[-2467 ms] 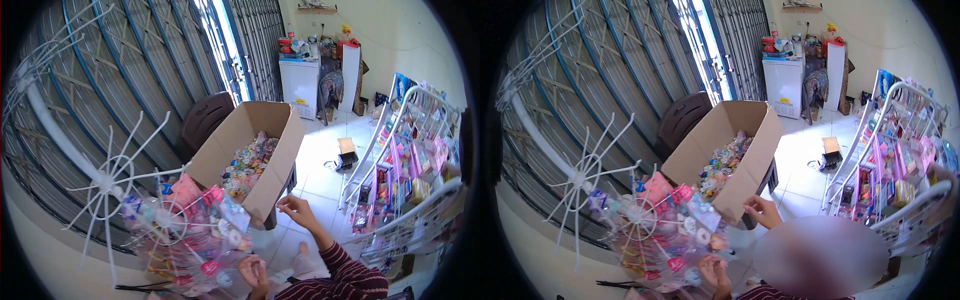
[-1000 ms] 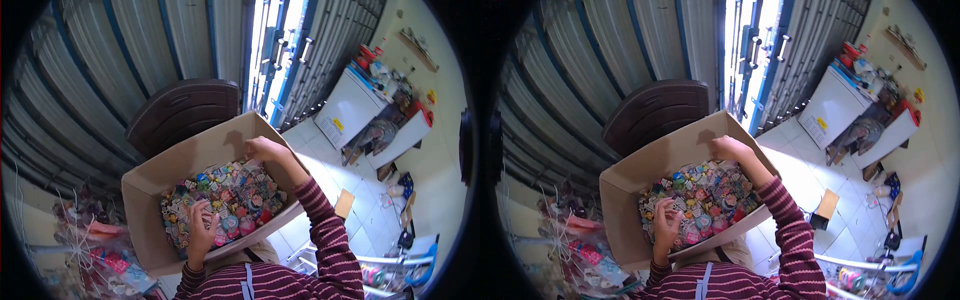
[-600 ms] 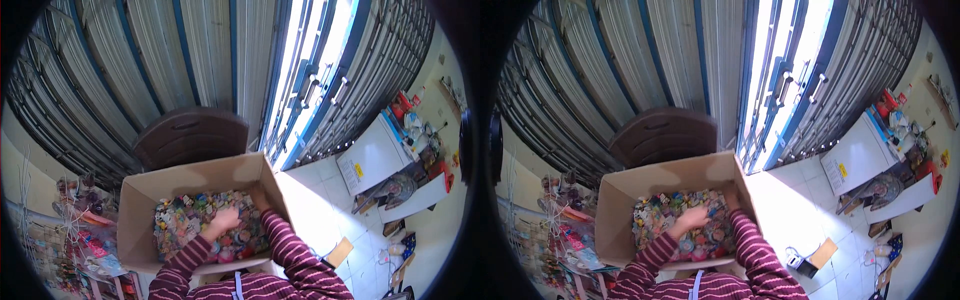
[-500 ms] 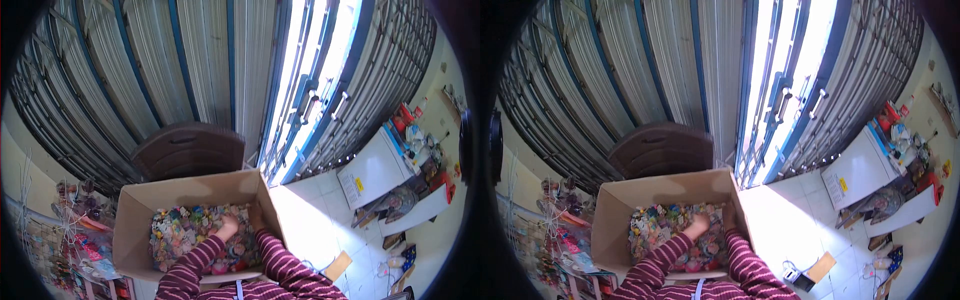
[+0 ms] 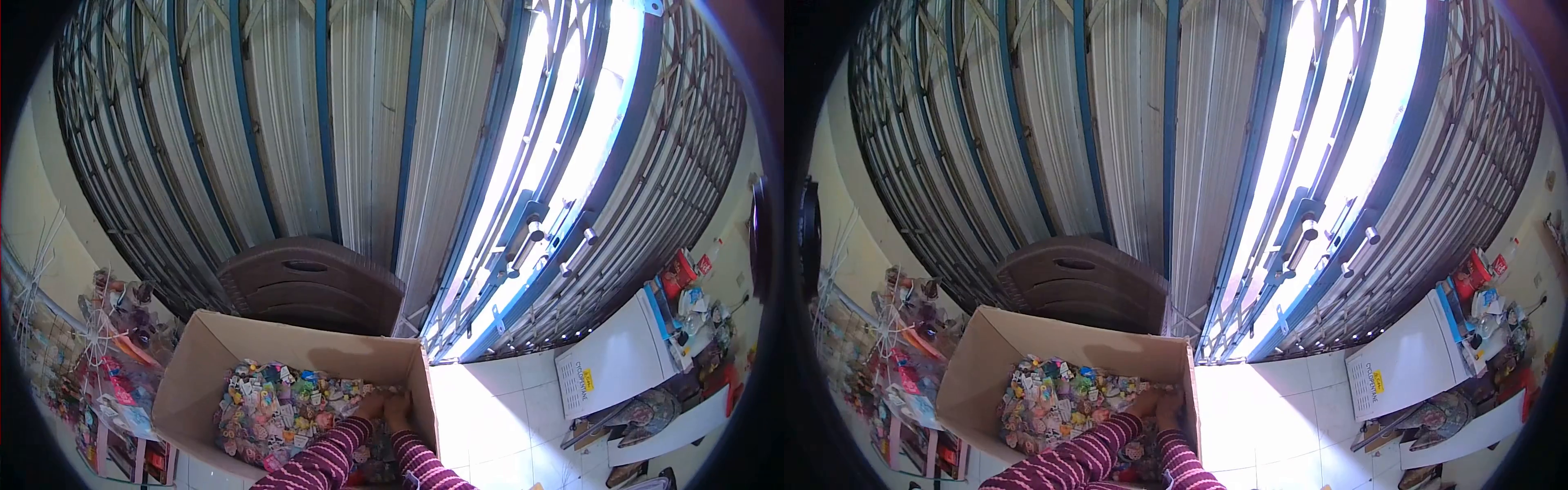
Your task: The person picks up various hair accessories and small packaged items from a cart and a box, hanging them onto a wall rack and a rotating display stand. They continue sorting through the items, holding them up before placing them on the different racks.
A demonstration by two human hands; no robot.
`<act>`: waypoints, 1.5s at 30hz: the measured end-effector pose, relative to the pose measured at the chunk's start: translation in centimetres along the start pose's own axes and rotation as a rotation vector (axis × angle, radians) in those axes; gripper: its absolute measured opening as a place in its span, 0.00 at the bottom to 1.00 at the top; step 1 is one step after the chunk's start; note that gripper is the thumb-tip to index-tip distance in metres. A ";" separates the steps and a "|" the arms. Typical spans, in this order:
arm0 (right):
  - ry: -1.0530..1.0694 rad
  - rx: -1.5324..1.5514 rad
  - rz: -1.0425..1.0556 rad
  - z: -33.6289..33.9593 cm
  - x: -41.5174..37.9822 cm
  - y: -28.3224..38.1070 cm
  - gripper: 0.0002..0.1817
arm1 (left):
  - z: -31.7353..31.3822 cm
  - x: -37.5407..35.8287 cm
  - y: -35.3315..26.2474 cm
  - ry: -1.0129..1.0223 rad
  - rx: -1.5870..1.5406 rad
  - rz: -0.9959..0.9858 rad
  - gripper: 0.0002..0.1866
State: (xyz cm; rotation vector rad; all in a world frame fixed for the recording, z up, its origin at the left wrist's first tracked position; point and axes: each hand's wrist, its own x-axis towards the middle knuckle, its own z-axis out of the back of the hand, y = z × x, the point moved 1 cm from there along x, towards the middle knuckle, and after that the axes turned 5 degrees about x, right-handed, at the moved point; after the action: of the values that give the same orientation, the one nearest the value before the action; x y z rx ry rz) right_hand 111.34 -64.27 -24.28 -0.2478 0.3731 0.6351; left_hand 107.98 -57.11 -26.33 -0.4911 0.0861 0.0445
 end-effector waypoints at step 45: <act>0.320 2.164 1.493 38.7 -25.5 30.8 0.16 | 31.6 -48.8 -0.9 -1.656 -1.281 0.231 0.07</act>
State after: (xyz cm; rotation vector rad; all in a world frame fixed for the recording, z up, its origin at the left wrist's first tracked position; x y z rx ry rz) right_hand 83.59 -40.75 17.78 2.2271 1.3475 1.2287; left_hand 61.78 -44.02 6.35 -1.5670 -1.6082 0.7454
